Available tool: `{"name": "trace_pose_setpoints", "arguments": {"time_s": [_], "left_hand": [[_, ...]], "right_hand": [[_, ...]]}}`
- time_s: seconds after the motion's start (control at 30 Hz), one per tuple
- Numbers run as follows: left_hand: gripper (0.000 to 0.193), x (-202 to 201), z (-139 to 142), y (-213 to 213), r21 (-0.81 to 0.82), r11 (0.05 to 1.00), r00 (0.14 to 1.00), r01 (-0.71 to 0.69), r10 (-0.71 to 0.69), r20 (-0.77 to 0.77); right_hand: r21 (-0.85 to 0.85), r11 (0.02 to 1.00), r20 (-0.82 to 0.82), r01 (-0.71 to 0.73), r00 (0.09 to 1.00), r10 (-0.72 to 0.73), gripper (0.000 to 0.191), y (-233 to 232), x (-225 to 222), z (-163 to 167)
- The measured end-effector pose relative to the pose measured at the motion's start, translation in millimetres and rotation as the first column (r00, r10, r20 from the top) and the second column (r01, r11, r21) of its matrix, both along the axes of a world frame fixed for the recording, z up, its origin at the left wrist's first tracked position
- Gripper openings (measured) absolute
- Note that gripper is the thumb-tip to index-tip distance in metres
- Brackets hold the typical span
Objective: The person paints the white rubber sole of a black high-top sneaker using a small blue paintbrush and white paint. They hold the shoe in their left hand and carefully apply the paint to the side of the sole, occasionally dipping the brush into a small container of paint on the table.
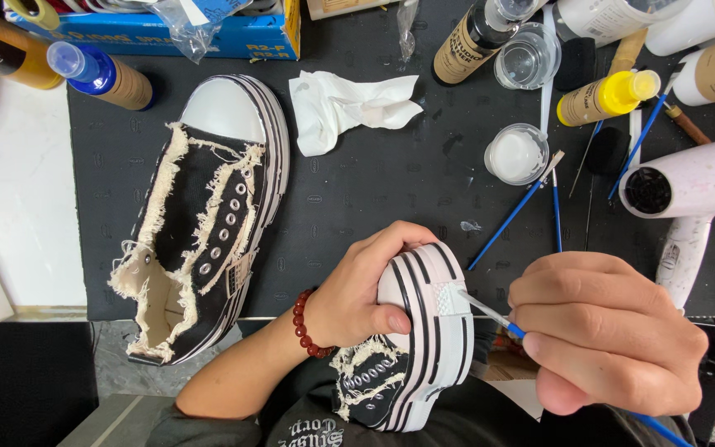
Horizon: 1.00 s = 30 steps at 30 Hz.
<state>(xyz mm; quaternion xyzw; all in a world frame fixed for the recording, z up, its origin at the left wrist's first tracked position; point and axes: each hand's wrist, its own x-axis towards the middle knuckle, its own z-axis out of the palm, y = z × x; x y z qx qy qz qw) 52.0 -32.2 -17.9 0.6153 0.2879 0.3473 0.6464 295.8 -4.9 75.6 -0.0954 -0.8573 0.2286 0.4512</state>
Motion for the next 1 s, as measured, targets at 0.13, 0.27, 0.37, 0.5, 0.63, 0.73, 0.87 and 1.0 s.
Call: {"name": "trace_pose_setpoints", "arguments": {"time_s": [0.13, 0.27, 0.37, 0.5, 0.63, 0.73, 0.87, 1.0], "left_hand": [[0.104, 0, 3, -1, 0.006, 1.000, 1.000, -0.003, 0.003, -0.007], [0.105, 3, 4, -2, 0.001, 1.000, 1.000, -0.010, 0.010, -0.005], [0.105, 3, 5, -2, 0.002, 1.000, 1.000, -0.010, 0.010, 0.000], [0.104, 2, 8, -3, 0.002, 1.000, 1.000, -0.008, 0.008, 0.004], [0.104, 2, 11, -2, -0.001, 1.000, 1.000, -0.009, 0.009, -0.007], [0.103, 2, 12, -2, 0.006, 1.000, 1.000, -0.012, 0.012, -0.008], [0.104, 3, 13, -4, -0.004, 1.000, 1.000, -0.008, 0.008, -0.006], [0.104, 4, 14, -6, -0.002, 1.000, 1.000, -0.008, 0.008, -0.016]], "right_hand": [[0.035, 0.999, 0.028, 0.030, 0.999, -0.031, 0.037, -2, -4, 4], [-0.001, 0.993, 0.029, 0.120, 0.992, -0.120, 0.035, -15, -6, 10], [-0.023, 0.993, 0.039, 0.119, 0.992, -0.118, 0.035, -15, -5, 14], [0.067, 0.994, 0.005, 0.084, 0.996, -0.084, 0.038, -4, -17, 18], [-0.108, 0.962, 0.052, 0.249, 0.968, -0.245, 0.038, -23, -30, 40], [-0.141, 0.954, 0.035, 0.264, 0.964, -0.262, 0.037, -29, -27, 38], [-0.007, 1.000, -0.060, 0.021, 0.998, -0.022, 0.037, -9, -3, 11], [-0.021, 1.000, -0.045, -0.015, 0.999, 0.014, 0.037, -11, 6, 5]]}}
